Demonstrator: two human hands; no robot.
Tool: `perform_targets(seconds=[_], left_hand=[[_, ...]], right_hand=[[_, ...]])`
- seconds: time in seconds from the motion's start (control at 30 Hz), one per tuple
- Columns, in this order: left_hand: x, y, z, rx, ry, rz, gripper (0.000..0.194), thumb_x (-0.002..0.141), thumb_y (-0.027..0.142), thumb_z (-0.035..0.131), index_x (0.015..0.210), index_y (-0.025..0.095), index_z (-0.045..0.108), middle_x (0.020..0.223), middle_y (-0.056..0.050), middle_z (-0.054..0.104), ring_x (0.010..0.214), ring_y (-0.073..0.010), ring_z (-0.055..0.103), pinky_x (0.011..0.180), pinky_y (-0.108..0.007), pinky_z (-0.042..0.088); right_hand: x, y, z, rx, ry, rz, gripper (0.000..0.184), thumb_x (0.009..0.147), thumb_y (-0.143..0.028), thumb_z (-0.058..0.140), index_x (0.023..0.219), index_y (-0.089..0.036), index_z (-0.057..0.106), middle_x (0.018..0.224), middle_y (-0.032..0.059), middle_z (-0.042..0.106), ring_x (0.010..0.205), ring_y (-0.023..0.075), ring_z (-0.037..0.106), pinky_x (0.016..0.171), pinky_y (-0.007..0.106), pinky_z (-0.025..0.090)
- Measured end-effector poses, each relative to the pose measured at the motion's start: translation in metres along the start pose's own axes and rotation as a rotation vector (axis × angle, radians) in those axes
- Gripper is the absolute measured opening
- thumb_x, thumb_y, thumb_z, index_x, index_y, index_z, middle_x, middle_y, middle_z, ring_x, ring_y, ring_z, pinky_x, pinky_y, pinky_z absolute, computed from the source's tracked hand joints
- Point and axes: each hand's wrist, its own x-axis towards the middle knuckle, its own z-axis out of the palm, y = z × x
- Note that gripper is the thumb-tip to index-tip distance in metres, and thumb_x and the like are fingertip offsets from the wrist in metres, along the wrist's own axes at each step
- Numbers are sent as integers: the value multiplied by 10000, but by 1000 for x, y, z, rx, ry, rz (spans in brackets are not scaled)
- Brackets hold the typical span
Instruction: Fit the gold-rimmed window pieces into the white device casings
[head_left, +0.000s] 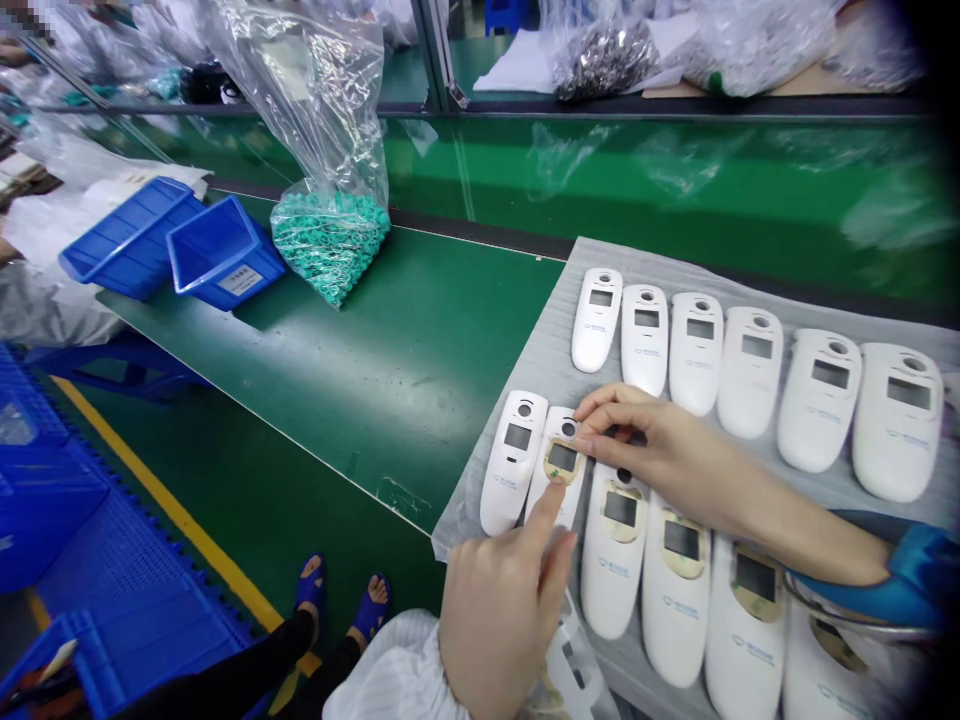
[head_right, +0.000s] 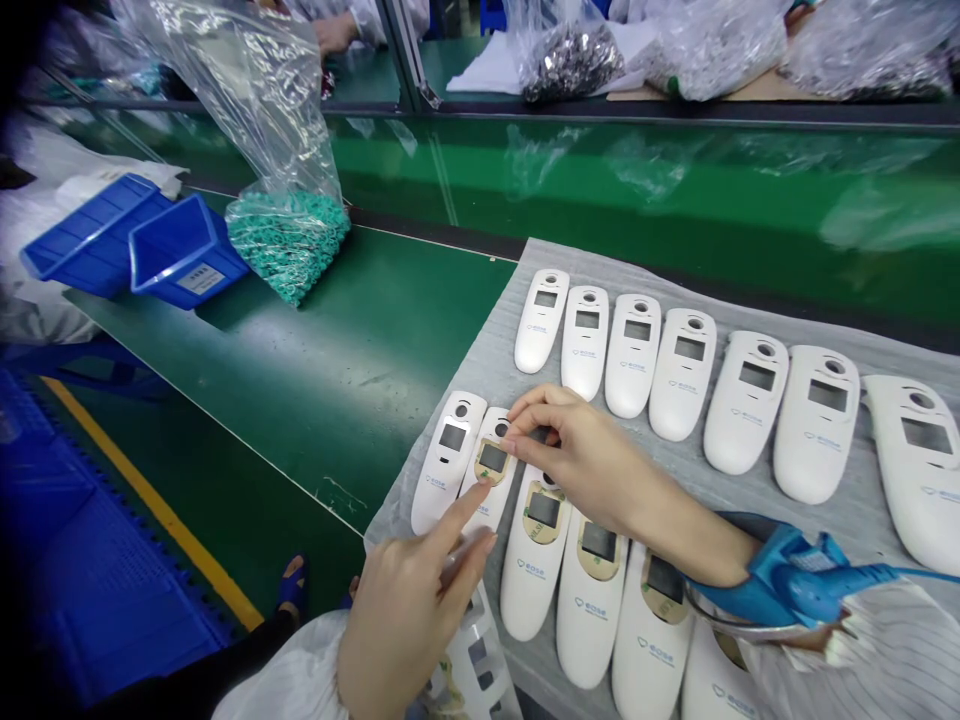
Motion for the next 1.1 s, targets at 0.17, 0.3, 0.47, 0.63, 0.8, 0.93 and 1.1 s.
perform_targets(seconds=[0.17, 0.3, 0.47, 0.63, 0.8, 0.93, 1.1], left_hand=[[0, 0, -1, 5, 13, 20, 376, 935, 282, 476, 1298, 219, 551, 396, 74, 438, 299, -97, 386, 331, -200, 262], [0, -1, 0, 27, 34, 41, 371, 941, 283, 465, 1294, 216, 555, 394, 73, 438, 296, -91, 382, 333, -199, 254], [-1, -2, 2, 39, 49, 44, 362, 943, 283, 457, 1281, 214, 565, 387, 78, 429, 291, -89, 380, 334, -192, 262], [-1, -1, 0, 46, 27, 31, 359, 930, 261, 475, 1272, 220, 573, 392, 75, 447, 298, -93, 394, 344, -195, 276], [2, 0, -2, 67, 22, 32, 349, 924, 272, 487, 1254, 222, 587, 392, 73, 452, 291, -98, 372, 344, -213, 262], [2, 0, -3, 84, 26, 29, 347, 926, 270, 486, 1257, 234, 584, 400, 70, 469, 299, -103, 376, 355, -220, 258], [4, 1, -5, 34, 3, 8, 345, 938, 281, 468, 1264, 237, 570, 445, 60, 536, 317, -98, 416, 372, -205, 295]], right_hand=[[1, 5, 2, -41, 12, -20, 237, 846, -426, 557, 718, -250, 652, 1042, 11, 570, 849, 165, 558, 697, 346, 441], [1, 7, 6, -100, 61, -72, 221, 852, -391, 553, 711, -247, 644, 1030, 11, 568, 843, 159, 552, 696, 338, 448], [-1, 5, 9, -243, 132, -131, 197, 847, -335, 557, 687, -235, 614, 1007, 12, 571, 824, 156, 553, 672, 320, 450], [-4, 4, 12, -399, 178, -231, 194, 871, -294, 532, 705, -223, 603, 1013, 31, 578, 926, 188, 552, 719, 338, 464], [-7, 2, 11, -428, 181, -282, 201, 903, -280, 505, 749, -211, 613, 1026, 53, 585, 948, 201, 555, 728, 352, 471], [-6, 4, 9, -323, 124, -244, 226, 935, -311, 466, 787, -215, 606, 1052, 55, 576, 965, 194, 546, 755, 353, 470], [-4, 3, 7, -241, 53, -189, 277, 945, -367, 443, 759, -218, 582, 1064, 49, 565, 970, 191, 534, 752, 352, 463]])
